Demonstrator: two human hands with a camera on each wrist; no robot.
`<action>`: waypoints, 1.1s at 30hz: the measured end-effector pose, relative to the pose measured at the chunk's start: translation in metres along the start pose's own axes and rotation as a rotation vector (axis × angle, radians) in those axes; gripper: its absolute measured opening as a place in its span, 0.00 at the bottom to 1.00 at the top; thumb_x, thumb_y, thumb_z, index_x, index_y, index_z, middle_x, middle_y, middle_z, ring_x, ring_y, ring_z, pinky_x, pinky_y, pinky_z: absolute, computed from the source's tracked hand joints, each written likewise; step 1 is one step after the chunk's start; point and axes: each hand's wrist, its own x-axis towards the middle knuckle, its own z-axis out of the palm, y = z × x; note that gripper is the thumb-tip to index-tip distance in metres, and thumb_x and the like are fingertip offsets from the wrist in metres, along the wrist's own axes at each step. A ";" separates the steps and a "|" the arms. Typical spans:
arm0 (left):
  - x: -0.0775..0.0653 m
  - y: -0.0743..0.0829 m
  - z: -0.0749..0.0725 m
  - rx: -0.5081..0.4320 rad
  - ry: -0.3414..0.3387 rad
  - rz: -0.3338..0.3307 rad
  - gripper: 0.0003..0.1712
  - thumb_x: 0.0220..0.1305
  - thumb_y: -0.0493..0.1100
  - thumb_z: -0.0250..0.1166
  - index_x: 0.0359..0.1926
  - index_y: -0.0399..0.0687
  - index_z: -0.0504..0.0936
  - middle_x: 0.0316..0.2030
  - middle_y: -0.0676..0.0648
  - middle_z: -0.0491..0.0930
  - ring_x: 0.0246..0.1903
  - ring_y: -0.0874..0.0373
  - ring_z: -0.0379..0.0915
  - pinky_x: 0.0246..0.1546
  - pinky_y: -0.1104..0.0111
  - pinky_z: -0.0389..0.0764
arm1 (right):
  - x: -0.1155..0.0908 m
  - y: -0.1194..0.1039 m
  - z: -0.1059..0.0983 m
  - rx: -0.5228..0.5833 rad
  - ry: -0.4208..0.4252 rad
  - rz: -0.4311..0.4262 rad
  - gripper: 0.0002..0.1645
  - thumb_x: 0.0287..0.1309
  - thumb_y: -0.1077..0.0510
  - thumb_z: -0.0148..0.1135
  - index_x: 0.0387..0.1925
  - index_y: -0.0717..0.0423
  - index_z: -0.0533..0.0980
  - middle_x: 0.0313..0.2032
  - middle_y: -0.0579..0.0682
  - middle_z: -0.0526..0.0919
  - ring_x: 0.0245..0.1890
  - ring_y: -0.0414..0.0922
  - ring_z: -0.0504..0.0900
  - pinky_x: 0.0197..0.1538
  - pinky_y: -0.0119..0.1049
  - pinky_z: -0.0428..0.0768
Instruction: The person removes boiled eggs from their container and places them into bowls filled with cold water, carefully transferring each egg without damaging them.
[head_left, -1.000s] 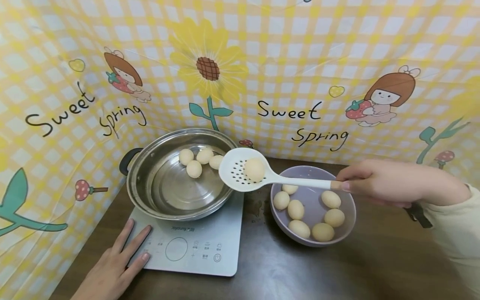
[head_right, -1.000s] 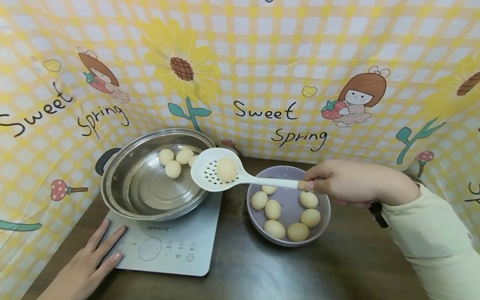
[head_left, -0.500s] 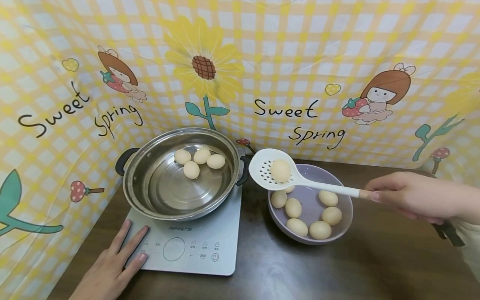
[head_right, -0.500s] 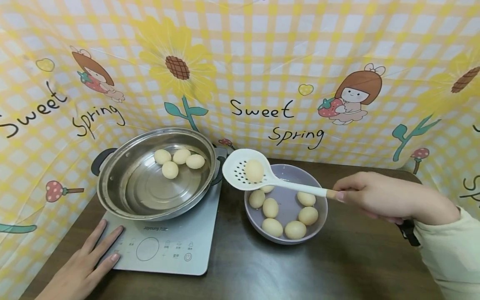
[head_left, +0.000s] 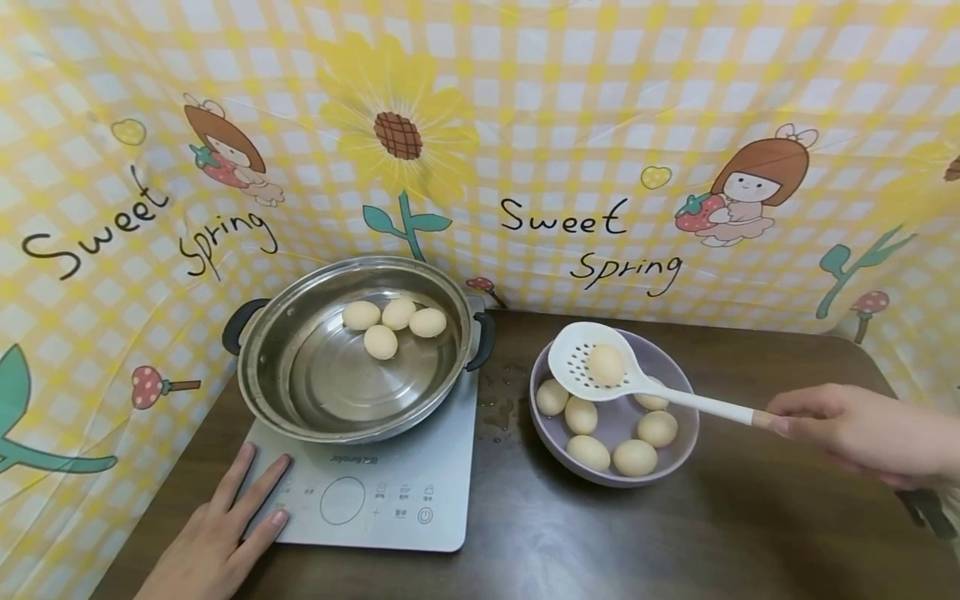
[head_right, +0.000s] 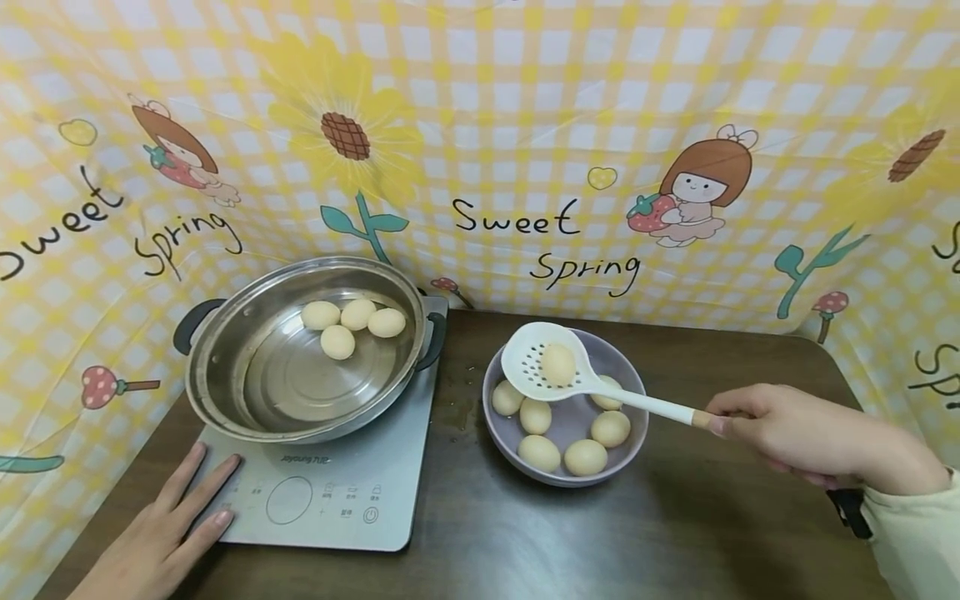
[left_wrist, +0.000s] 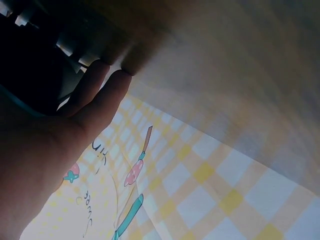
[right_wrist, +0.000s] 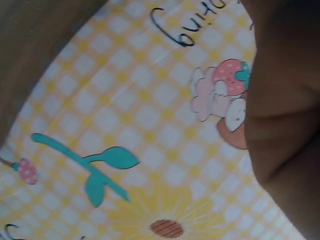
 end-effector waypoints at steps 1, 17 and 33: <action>0.000 0.000 0.000 -0.002 -0.003 -0.002 0.37 0.77 0.56 0.55 0.80 0.58 0.54 0.78 0.35 0.37 0.51 0.18 0.68 0.37 0.32 0.71 | -0.001 0.005 0.001 0.019 -0.007 -0.030 0.24 0.80 0.61 0.43 0.61 0.82 0.64 0.14 0.36 0.63 0.08 0.33 0.54 0.08 0.28 0.62; -0.001 -0.002 0.002 -0.009 -0.013 -0.012 0.37 0.78 0.58 0.53 0.81 0.60 0.53 0.79 0.36 0.35 0.52 0.17 0.67 0.36 0.31 0.71 | -0.005 0.031 0.023 -0.390 0.339 -0.108 0.14 0.74 0.59 0.57 0.54 0.64 0.77 0.16 0.33 0.66 0.10 0.27 0.57 0.11 0.27 0.64; -0.002 0.000 0.000 -0.012 0.010 -0.006 0.37 0.77 0.56 0.55 0.81 0.60 0.53 0.79 0.37 0.36 0.52 0.18 0.67 0.37 0.31 0.71 | -0.005 0.017 0.033 -0.474 0.802 -0.144 0.16 0.68 0.60 0.65 0.55 0.52 0.75 0.28 0.47 0.82 0.10 0.35 0.58 0.12 0.32 0.61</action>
